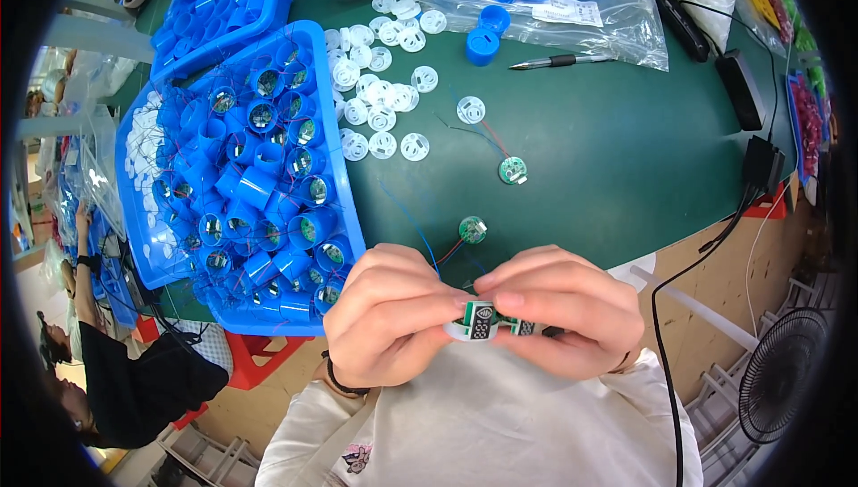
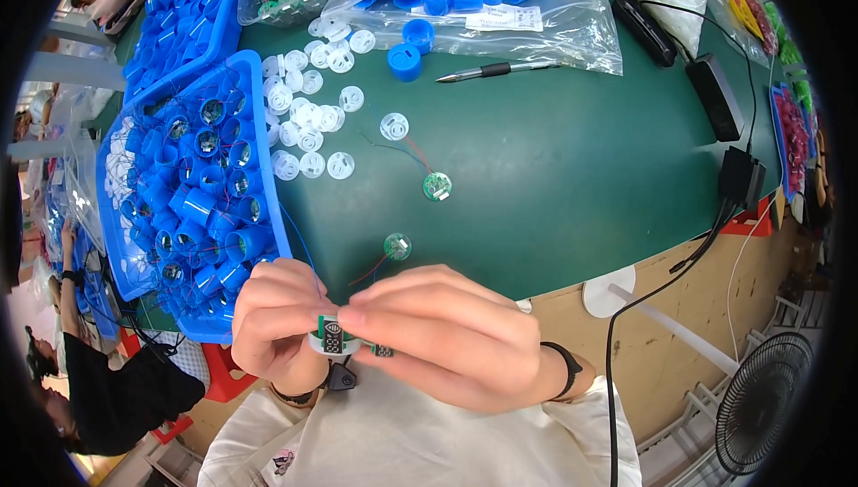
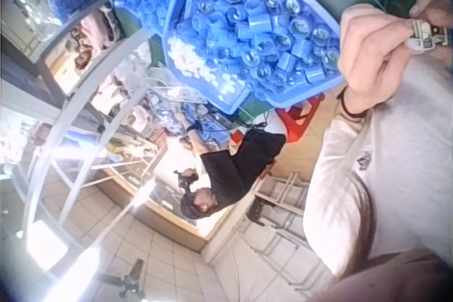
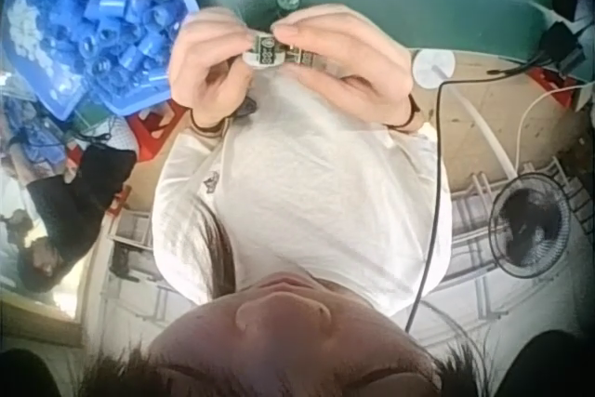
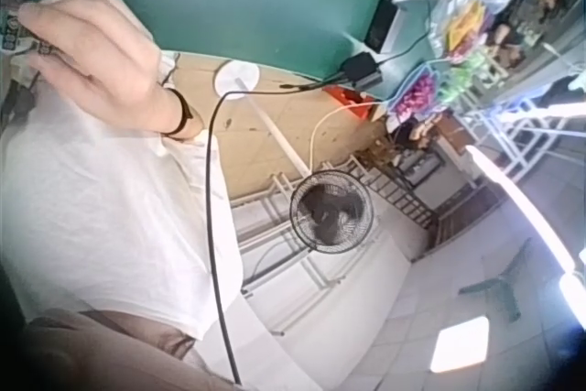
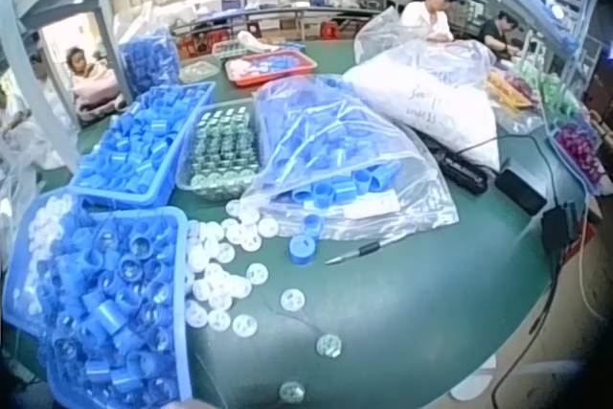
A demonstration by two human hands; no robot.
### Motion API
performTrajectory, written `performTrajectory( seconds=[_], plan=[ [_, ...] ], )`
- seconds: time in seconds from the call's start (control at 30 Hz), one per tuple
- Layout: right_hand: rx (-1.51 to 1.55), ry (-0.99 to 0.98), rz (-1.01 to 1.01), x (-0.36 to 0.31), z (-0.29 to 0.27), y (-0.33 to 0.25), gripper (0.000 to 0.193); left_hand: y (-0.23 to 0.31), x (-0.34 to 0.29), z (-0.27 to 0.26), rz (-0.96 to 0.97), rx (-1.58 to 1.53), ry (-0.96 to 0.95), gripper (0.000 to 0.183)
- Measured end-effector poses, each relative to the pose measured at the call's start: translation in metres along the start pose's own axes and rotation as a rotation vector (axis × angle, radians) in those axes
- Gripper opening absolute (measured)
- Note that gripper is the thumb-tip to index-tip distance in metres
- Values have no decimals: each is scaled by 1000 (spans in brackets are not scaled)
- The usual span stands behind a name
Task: Assembling small electronic components into blue plastic housings.
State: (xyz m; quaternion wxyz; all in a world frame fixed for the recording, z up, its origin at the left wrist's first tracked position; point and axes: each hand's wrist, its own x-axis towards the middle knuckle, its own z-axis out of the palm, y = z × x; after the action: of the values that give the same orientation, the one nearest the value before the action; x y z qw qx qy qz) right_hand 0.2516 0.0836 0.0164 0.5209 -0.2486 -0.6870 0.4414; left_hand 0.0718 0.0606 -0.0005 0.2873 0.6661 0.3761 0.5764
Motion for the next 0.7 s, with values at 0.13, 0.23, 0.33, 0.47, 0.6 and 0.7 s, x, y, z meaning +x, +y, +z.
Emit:
performTrajectory(
  seconds=[0.13, 0.23, 0.33, 0.47, 0.6, 0.7],
  plan=[
    [-23, -4, 41, 2, -5, -1, 41, -2, 1, 1, 4, 7, -2, 27],
    [-44, -18, 41, 3, -7, 2, 41, 1, 7, 3, -66, -19, -24, 27],
    [-67, -37, 40, 6, -11, 5, 43, 1, 11, 2, -138, -49, -67, 25],
    [54, -53, 174, 8, -13, 3, 48, -1, 9, -3, -148, -32, -105, 23],
    [59, -44, 262, 1, -14, 6, 51, -2, 7, 0, -116, 76, -57, 20],
    [-17, -21, 232, -2, -11, 8, 50, -3, 6, 3, -92, 149, -53, 23]
  ],
)
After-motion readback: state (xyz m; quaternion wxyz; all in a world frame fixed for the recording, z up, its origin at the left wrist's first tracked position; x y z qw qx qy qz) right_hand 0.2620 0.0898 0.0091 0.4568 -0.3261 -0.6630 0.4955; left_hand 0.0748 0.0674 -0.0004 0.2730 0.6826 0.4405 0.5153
